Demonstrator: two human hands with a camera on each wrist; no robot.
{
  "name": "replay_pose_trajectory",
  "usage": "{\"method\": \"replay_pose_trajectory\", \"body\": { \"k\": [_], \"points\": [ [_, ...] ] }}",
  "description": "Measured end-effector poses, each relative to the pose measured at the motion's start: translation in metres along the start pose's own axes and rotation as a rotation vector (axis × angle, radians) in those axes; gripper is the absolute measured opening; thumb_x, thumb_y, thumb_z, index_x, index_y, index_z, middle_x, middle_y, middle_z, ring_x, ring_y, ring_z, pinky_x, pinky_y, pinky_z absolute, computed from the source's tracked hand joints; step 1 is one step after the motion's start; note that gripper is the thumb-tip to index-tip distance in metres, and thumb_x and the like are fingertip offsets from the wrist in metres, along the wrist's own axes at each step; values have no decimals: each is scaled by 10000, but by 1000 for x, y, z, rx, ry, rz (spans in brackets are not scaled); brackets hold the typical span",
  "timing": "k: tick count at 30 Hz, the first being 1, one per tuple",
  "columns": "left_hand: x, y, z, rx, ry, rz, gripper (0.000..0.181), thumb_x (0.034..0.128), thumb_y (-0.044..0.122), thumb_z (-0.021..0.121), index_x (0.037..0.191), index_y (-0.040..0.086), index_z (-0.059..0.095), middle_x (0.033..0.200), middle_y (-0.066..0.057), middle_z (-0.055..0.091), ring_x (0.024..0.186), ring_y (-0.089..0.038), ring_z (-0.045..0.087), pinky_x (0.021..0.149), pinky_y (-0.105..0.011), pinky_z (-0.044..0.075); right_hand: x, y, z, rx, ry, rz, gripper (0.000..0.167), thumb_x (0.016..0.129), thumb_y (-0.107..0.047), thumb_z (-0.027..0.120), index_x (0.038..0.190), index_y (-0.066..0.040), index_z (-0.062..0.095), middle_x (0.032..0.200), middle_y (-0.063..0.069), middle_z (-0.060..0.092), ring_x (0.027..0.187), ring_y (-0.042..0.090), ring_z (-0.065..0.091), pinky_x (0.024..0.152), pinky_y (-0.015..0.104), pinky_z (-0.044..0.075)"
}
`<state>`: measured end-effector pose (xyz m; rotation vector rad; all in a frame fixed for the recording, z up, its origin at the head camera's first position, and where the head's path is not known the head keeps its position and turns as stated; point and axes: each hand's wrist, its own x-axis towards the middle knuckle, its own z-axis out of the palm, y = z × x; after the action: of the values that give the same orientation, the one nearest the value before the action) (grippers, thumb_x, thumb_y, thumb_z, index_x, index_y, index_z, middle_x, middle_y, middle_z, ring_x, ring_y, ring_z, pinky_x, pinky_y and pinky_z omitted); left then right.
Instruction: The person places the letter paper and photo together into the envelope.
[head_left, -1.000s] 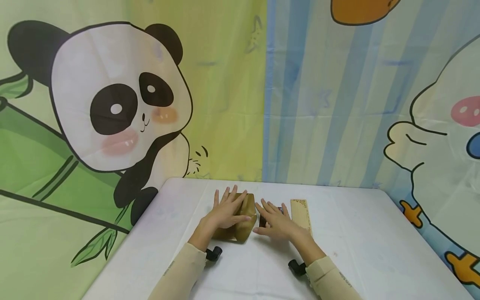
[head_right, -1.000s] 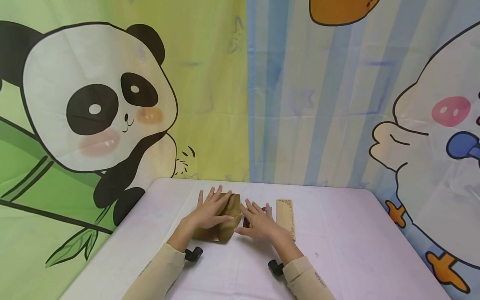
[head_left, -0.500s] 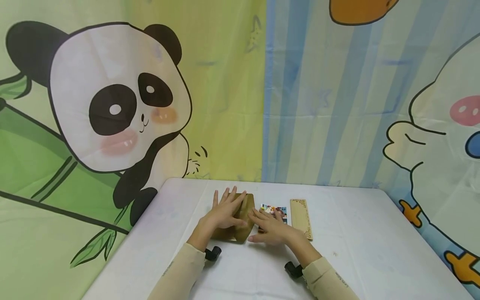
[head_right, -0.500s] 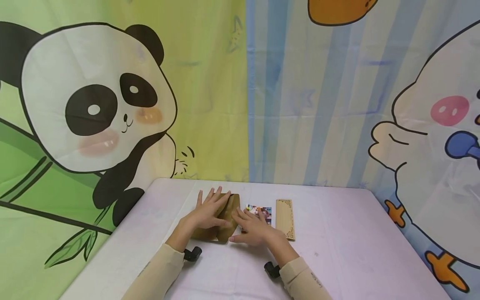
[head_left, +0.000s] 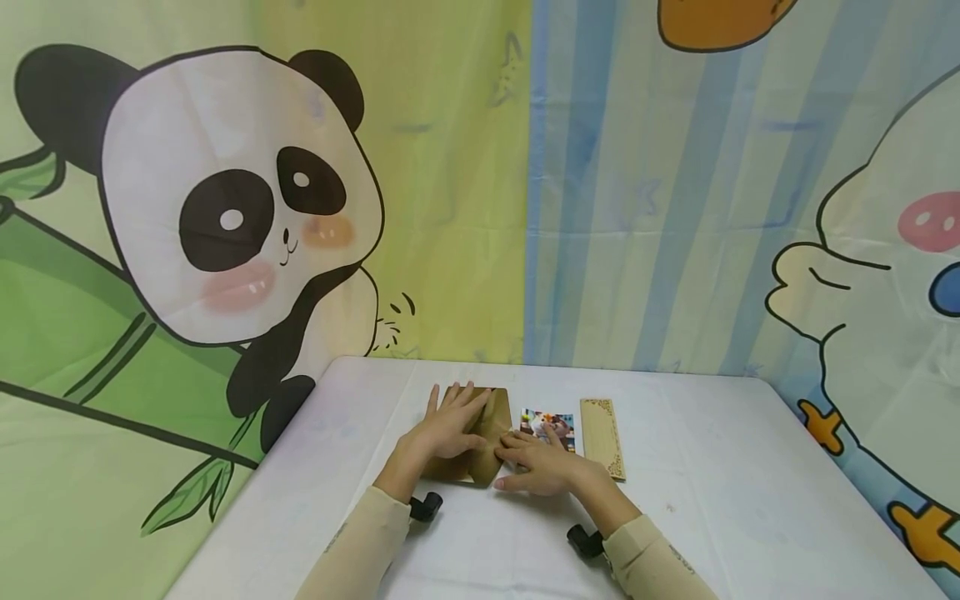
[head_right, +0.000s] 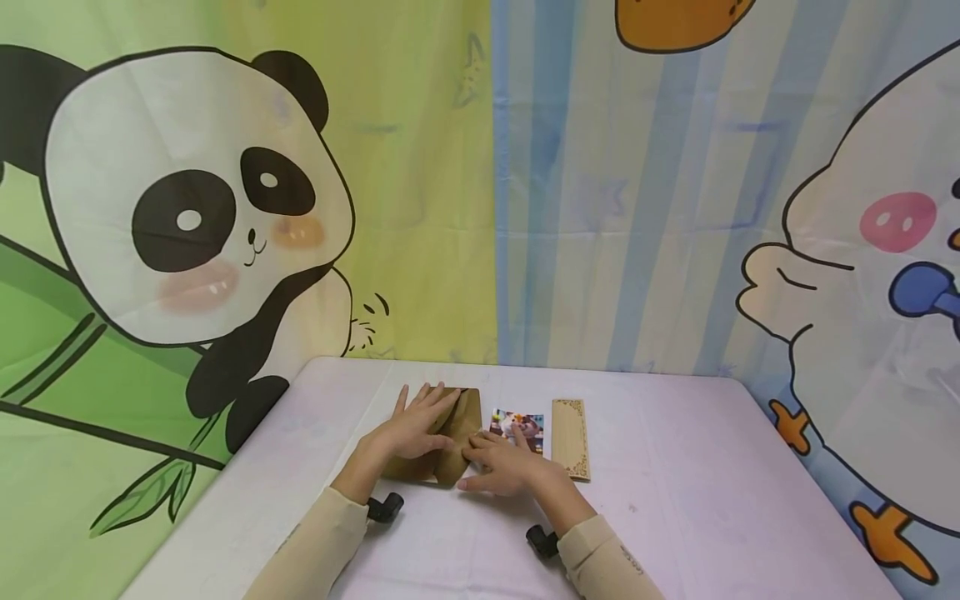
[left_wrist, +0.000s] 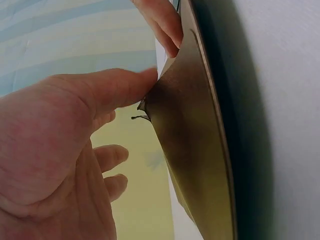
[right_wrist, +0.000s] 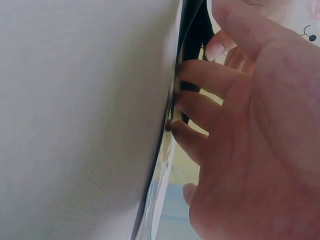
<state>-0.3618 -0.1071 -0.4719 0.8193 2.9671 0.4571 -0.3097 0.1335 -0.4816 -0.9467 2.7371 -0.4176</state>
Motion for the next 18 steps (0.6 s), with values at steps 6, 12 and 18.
{"method": "replay_pose_trajectory", "body": {
  "k": [6,12,18],
  "points": [
    [0,-1,1,-24,-13,14,798,990,365,695,1655,201,284,1712,-201,234,1592,-455,144,1244,-674,4,-1,1,-1,-20,23,-5,692,1009,-621,544,1545,-184,513,1676,75,380,1583,383,247,1208,732,1],
    [-1,1,-1,-125,-89,-30,489,1054,209,558,1541,222,520,1673,-245,309,1529,-466,327,1213,-671,229,-2,3,-1,-45,28,-1,699,1005,-660,512,1545,-216,514,1676,41,385,1583,373,253,1207,733,12],
    [-3,3,-3,-120,-114,-50,352,1074,205,521,1389,196,678,1669,-244,320,1484,-438,424,1140,-643,382,-2,4,0,-50,25,0,688,1008,-657,510,1540,-221,520,1671,29,396,1577,373,271,1205,736,28]
  ]
}}
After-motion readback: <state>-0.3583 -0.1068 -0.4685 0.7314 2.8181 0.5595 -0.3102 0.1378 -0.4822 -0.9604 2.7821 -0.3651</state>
